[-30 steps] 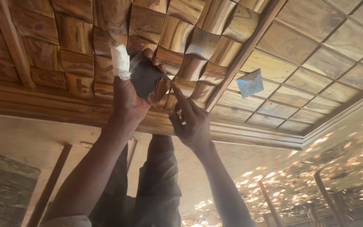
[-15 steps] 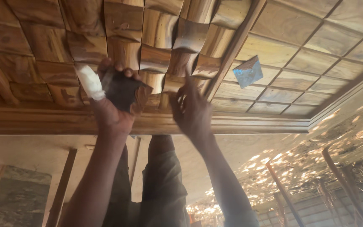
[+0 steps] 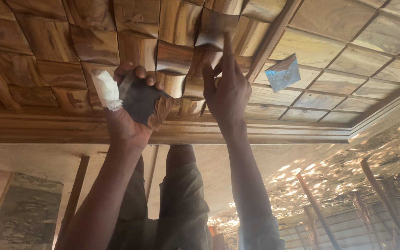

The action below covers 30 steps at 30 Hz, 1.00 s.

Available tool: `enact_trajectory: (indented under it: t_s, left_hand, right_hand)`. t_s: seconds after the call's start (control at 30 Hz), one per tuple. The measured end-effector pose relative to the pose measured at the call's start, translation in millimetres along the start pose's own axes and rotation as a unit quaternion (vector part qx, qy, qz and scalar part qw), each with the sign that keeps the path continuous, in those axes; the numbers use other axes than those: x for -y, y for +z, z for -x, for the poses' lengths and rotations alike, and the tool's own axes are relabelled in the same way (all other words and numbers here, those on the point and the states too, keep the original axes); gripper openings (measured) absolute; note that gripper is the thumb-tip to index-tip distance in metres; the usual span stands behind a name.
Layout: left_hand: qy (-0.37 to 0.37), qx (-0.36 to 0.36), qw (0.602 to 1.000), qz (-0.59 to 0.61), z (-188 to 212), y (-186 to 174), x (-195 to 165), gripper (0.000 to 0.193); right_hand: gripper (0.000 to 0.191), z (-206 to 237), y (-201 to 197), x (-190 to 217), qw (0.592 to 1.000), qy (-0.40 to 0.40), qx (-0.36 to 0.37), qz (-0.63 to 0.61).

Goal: The person sands a woven wooden ceiling panel, holding a sanding block in the left hand and rubbing it across the raised woven wood tiles, moving between different sections of the panel and occasionally pointing at spots before sanding them.

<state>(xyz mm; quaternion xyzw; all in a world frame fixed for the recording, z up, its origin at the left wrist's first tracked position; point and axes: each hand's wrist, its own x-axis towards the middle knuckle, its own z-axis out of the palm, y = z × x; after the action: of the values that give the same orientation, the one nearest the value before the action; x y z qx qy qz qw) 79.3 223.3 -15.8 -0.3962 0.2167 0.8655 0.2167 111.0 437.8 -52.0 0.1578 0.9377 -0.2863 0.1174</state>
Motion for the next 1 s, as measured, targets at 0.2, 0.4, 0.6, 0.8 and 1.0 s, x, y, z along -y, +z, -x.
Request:
enact_trajectory:
  t_s: [0.2, 0.4, 0.6, 0.8, 1.0]
  left_hand:
    - [0.001, 0.003, 1.0, -0.002, -2, 11, -2, 0.033]
    - [-0.003, -0.009, 1.0, -0.004, 2, 4, -2, 0.036]
    - [-0.009, -0.009, 1.0, 0.014, 0, 0, -9, 0.041]
    - [-0.009, -0.019, 0.999, 0.031, 1, 1, -16, 0.034]
    - [-0.014, -0.026, 0.999, 0.035, 0, -1, -15, 0.034]
  right_hand:
    - [0.064, 8, -7, 14, 0.996, -0.044, 0.037, -0.072]
    - [0.07, -2, -6, 24, 0.999, -0.031, 0.019, -0.036]
    - [0.075, -8, -3, 32, 0.979, -0.071, 0.076, 0.176]
    - [0.065, -19, -12, 28, 0.997, -0.049, 0.018, 0.054]
    - [0.054, -2, -10, 26, 0.995, -0.079, 0.04, -0.033]
